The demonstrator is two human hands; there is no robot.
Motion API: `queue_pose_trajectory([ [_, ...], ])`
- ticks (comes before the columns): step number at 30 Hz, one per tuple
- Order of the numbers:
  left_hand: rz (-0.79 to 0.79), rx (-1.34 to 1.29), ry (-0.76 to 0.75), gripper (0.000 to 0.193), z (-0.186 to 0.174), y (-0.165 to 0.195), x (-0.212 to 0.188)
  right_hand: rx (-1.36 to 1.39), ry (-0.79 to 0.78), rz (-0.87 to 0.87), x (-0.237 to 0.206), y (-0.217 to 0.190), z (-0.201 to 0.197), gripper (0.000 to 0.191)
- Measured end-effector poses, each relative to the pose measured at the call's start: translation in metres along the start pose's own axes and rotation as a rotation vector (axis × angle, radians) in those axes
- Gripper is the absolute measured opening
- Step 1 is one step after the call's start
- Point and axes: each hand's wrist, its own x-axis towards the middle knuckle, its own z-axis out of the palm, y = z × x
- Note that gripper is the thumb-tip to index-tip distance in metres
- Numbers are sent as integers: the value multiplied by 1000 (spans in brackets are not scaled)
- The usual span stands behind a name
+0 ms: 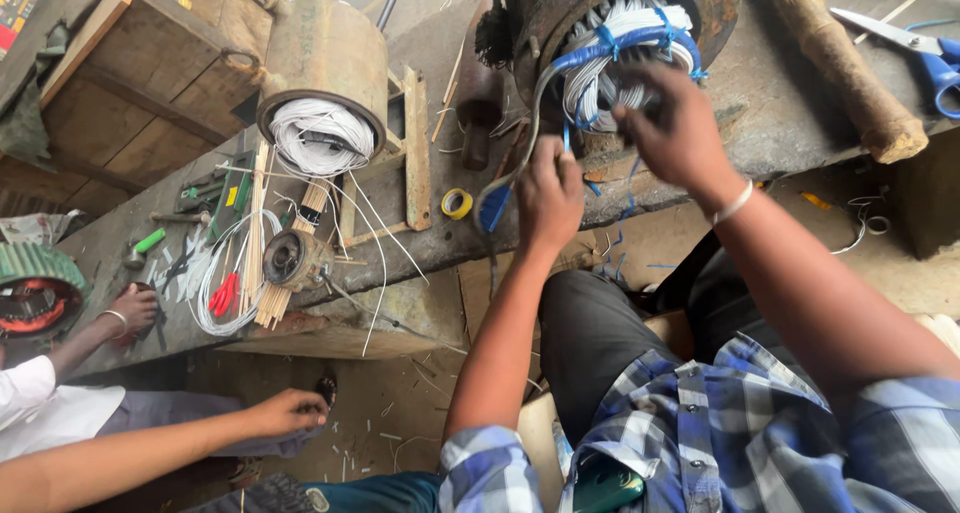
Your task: The person secures bundles of white wire inside a motor stator housing using blue plastic ties, pulling and tightening each tie by hand, tapping the wire bundle with a wooden mallet, and trimming excess tie ends with scissors. They work around the stator, tightening ties at several positions on the coil bundle.
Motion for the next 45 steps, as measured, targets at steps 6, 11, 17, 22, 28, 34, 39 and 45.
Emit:
queue_pose_trajectory([
  [6, -419, -755, -342, 18, 4, 0, -12, -227, 125, -114, 3, -1, 16, 13],
  [11, -227, -639, -406, 19, -37, 9, -42, -369, 36, -126, 2, 19, 7, 21],
  [17, -394, -847, -469, 40, -10, 18, -51, 182, -124, 211, -88, 31, 17, 26],
  [22, -472, -1046, -690, 35, -6, 6, -39, 88, -117, 177, -121, 15, 21, 23],
  [28, -472, -1011, -598, 24, -7, 9, -43, -114, -116, 12, -126, 28, 19, 16],
  [34, -599, -1387, -323, 9, -7, 29, -61, -593, -276, -301, -121, 39, -43, 36],
  [39, -733, -1155, -297, 18, -28, 34, -60, -1459, 195, -228, -80, 63, -166, 62],
  [45, -702, -892, -334, 20, -55, 38, -46, -1485, 140, 53, -37, 112, -218, 64],
])
